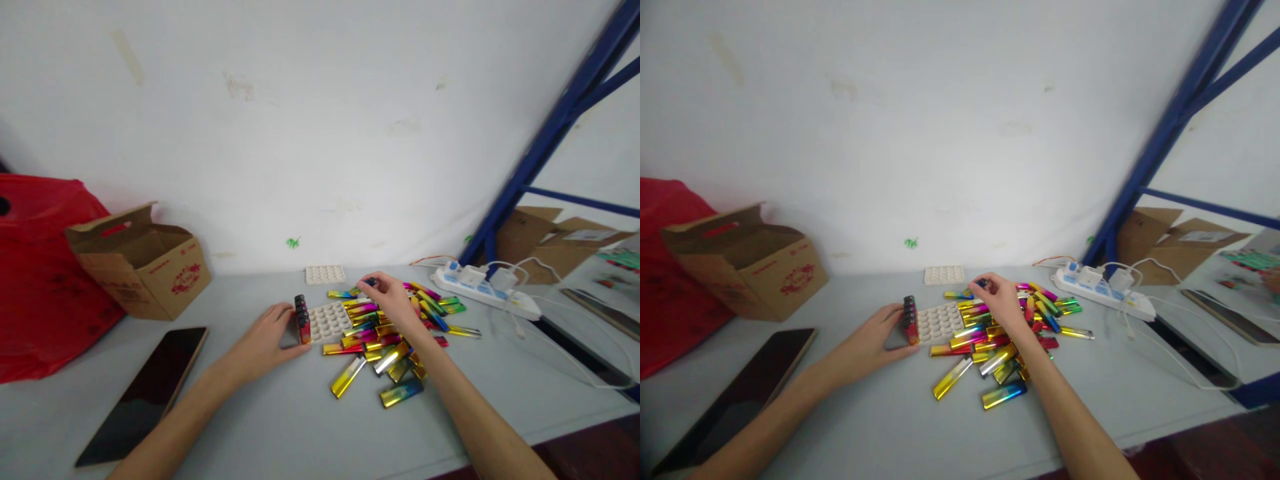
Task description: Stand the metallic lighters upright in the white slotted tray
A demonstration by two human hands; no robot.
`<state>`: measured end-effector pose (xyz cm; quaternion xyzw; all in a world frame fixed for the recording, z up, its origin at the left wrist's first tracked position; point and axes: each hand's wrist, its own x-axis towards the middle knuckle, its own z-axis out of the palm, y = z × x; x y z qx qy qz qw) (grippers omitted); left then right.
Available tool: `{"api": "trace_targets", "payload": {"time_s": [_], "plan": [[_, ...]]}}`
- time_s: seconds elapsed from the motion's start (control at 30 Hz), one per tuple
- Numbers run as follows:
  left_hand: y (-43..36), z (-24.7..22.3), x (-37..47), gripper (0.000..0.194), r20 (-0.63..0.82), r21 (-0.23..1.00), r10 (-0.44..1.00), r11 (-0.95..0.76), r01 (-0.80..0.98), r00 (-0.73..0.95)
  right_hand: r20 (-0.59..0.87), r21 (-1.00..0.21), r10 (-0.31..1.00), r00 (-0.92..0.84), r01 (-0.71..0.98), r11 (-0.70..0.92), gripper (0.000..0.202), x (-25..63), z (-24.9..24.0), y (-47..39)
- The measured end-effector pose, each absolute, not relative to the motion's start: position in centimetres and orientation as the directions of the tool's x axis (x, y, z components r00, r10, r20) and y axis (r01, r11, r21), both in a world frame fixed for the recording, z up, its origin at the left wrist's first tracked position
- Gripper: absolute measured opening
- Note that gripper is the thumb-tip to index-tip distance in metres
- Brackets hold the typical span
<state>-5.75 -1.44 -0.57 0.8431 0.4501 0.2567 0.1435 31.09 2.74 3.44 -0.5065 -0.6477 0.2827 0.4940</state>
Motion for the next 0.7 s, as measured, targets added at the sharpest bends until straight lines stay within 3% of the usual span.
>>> {"api": "trace_targets", "payload": {"time_s": [0.13, 0.23, 0.33, 0.5, 0.6, 0.7], "plan": [[-1.1, 0.0, -5.9, 0.057, 0.302, 0.474, 0.837, -0.547, 0.690, 0.457, 0.252, -0.962, 0.964, 0.088, 0.135, 0.239, 0.082, 28.9, 3.2, 2.1], [-0.8, 0.4, -6.5, 0.053, 0.294, 0.478, 0.843, -0.538, 0.694, 0.451, 0.149, -0.985, 0.989, -0.006, -0.090, 0.147, 0.087, 27.8, 3.6, 1.2], [-0.7, 0.8, -7.2, 0.052, 0.297, 0.480, 0.841, -0.541, 0.691, 0.453, 0.132, -0.974, 0.989, -0.072, -0.193, 0.116, 0.086, 27.1, 4.2, 0.5], [-0.5, 1.6, -8.3, 0.047, 0.279, 0.472, 0.815, -0.577, 0.666, 0.508, 0.113, -0.990, 0.990, -0.089, -0.094, 0.105, 0.085, 26.5, 4.0, 0.6], [-0.8, 1.9, -8.5, 0.047, 0.270, 0.478, 0.806, -0.587, 0.654, 0.527, 0.085, -0.996, 0.993, -0.079, 0.034, 0.087, 0.084, 26.2, 3.3, 0.9], [-1.2, 1.6, -8.1, 0.041, 0.261, 0.477, 0.809, -0.583, 0.658, 0.527, 0.157, -0.969, 0.988, 0.001, 0.194, 0.153, 0.081, 25.9, 2.8, 0.9]]}}
